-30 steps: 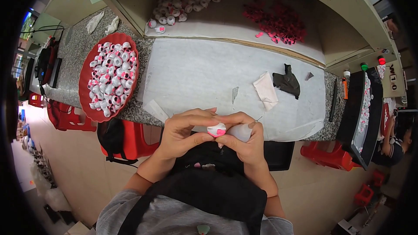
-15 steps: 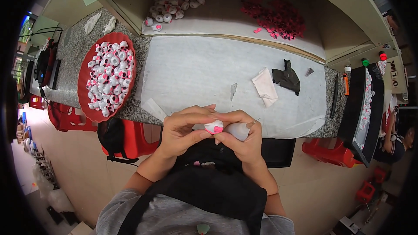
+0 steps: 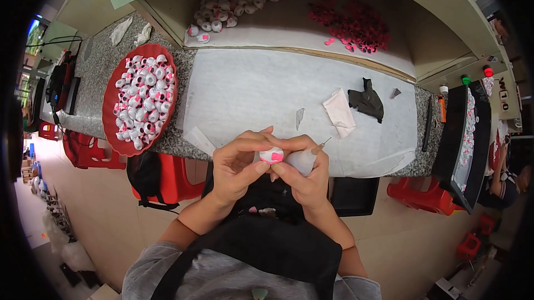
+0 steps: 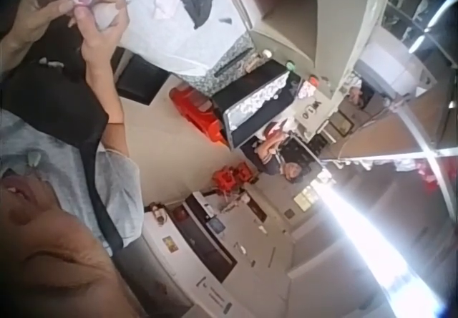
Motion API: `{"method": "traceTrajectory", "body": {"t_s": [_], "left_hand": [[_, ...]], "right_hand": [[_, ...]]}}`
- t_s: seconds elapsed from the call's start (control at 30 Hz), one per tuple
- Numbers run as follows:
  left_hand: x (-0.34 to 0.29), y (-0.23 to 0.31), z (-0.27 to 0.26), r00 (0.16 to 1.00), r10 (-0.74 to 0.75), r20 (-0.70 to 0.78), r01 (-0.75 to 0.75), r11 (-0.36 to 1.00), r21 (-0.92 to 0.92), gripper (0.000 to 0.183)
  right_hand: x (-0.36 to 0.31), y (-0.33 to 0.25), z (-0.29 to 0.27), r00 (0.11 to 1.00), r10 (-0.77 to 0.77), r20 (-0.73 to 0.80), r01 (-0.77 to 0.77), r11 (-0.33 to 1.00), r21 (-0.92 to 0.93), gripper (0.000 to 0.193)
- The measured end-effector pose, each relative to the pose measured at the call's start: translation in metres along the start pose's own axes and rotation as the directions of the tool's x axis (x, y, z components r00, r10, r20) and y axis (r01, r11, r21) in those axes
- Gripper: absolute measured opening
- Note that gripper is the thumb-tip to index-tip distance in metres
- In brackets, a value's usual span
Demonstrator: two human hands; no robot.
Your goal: Applying glue or coating to small plastic toy components and wiping them before sorting.
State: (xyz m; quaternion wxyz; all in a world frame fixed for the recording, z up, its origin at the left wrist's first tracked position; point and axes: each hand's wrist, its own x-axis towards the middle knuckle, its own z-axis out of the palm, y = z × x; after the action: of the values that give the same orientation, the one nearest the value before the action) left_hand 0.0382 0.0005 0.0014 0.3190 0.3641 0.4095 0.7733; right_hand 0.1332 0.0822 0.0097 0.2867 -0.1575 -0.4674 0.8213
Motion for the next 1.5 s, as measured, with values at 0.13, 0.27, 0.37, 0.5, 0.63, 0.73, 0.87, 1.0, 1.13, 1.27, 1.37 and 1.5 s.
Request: {"method": "traceTrajectory", "body": {"t_s": [0.13,0.27,0.37,0.5,0.63,0.73,0.87,1.0,1.13,1.27,1.37,1.5], "left_hand": [[0.000,-0.003,0.001,0.999,0.023,-0.030,-0.023,1.000,0.010,0.025],[-0.002,-0.005,0.000,0.999,0.037,-0.031,-0.036,0.999,0.033,0.026],[0.000,-0.002,0.000,0.999,-0.012,-0.047,0.017,0.994,0.113,0.027],[-0.002,-0.002,0.000,0.998,0.004,-0.058,0.012,0.965,0.264,0.026],[0.000,0.001,-0.001,0.992,0.124,0.006,-0.114,0.897,0.426,0.027],[0.001,0.004,0.001,0.993,0.118,0.030,-0.120,0.910,0.396,0.026],[-0.002,0.002,-0.004,0.997,0.059,0.054,-0.070,0.971,0.230,0.022],[-0.004,-0.002,-0.003,0.997,0.035,0.062,-0.043,0.991,0.123,0.018],[0.000,-0.011,0.001,1.000,0.002,0.013,-0.002,1.000,-0.030,0.016],[0.009,-0.012,-0.003,1.000,-0.010,0.016,0.011,0.998,-0.068,0.017],[-0.002,0.003,-0.016,0.998,0.046,-0.050,-0.047,0.999,-0.025,0.016],[-0.004,0.005,-0.018,0.975,-0.224,0.004,0.217,0.941,-0.260,0.019]], "right_hand": [[0.001,0.002,-0.001,1.000,-0.014,0.010,0.014,1.000,0.004,0.026],[0.002,0.005,-0.002,1.000,-0.005,0.012,0.005,1.000,0.021,0.027],[0.007,0.007,-0.009,0.999,-0.001,0.053,0.001,1.000,0.001,0.028],[0.012,0.011,-0.011,0.994,0.067,0.083,-0.084,0.970,0.226,0.025],[0.012,0.017,-0.019,0.988,0.070,0.138,-0.106,0.955,0.279,0.025],[0.011,0.018,-0.025,0.979,0.007,0.204,-0.065,0.958,0.278,0.025],[0.005,0.014,-0.017,0.981,-0.063,0.183,0.024,0.978,0.205,0.025],[-0.001,0.005,-0.013,0.983,-0.122,0.136,0.117,0.992,0.050,0.024],[0.001,0.002,-0.011,0.993,-0.099,0.071,0.098,0.995,0.026,0.023],[0.009,0.000,-0.006,0.994,-0.105,0.041,0.105,0.995,0.003,0.023],[0.009,0.010,0.014,0.999,-0.042,0.007,0.041,0.999,0.035,0.022],[0.009,0.023,0.008,0.991,0.056,-0.118,-0.069,0.991,-0.114,0.021]]}}
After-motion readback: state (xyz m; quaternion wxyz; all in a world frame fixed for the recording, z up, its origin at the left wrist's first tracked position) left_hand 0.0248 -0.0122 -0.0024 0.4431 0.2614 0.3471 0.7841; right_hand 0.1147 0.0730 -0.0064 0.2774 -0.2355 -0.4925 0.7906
